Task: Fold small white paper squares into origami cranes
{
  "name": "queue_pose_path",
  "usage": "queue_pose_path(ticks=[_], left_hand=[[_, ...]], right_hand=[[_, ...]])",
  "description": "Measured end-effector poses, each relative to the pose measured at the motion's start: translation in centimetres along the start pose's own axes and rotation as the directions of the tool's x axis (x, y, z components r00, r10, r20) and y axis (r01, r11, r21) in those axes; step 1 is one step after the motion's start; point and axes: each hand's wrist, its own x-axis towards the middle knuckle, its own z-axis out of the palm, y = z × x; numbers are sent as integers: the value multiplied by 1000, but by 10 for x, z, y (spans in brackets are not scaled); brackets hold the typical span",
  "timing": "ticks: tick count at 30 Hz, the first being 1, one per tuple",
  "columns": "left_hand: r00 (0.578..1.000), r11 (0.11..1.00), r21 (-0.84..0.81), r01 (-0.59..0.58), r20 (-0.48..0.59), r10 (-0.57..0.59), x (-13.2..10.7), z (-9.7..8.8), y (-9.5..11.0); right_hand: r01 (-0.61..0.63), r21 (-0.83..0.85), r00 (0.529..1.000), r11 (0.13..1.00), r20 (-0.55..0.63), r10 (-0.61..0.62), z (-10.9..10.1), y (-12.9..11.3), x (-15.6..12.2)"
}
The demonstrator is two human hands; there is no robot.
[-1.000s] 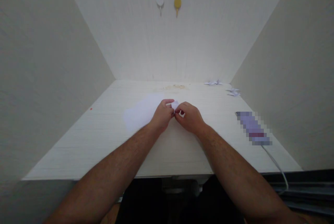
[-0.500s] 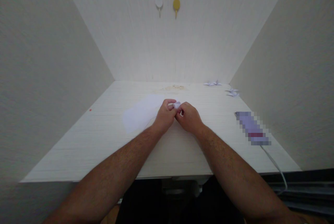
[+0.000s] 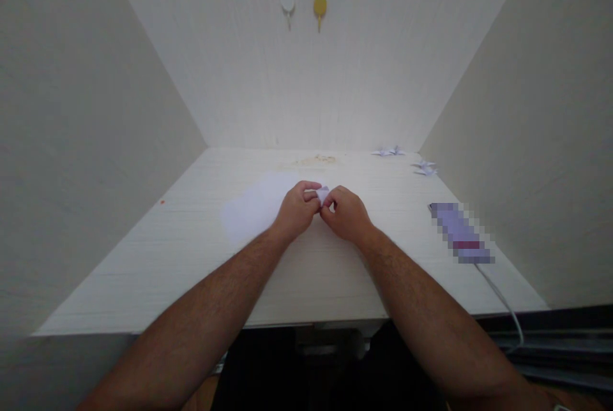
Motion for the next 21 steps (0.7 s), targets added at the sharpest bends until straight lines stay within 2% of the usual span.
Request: queue_pose_path(ticks=[4,11,21], left_hand=[[1000,998,-61,5,13,-4,0,1,1],[999,994,-110,-3,47,8,1,1,0],[999,999,-40,-28,27,29,0,0,-1]], right_hand=[[-17,61,999,998,-31,19,-1,0,0],[-147,307,988,940,-8,157,-6,2,4],[-161,354,987,921,35,159,-6,7,3]])
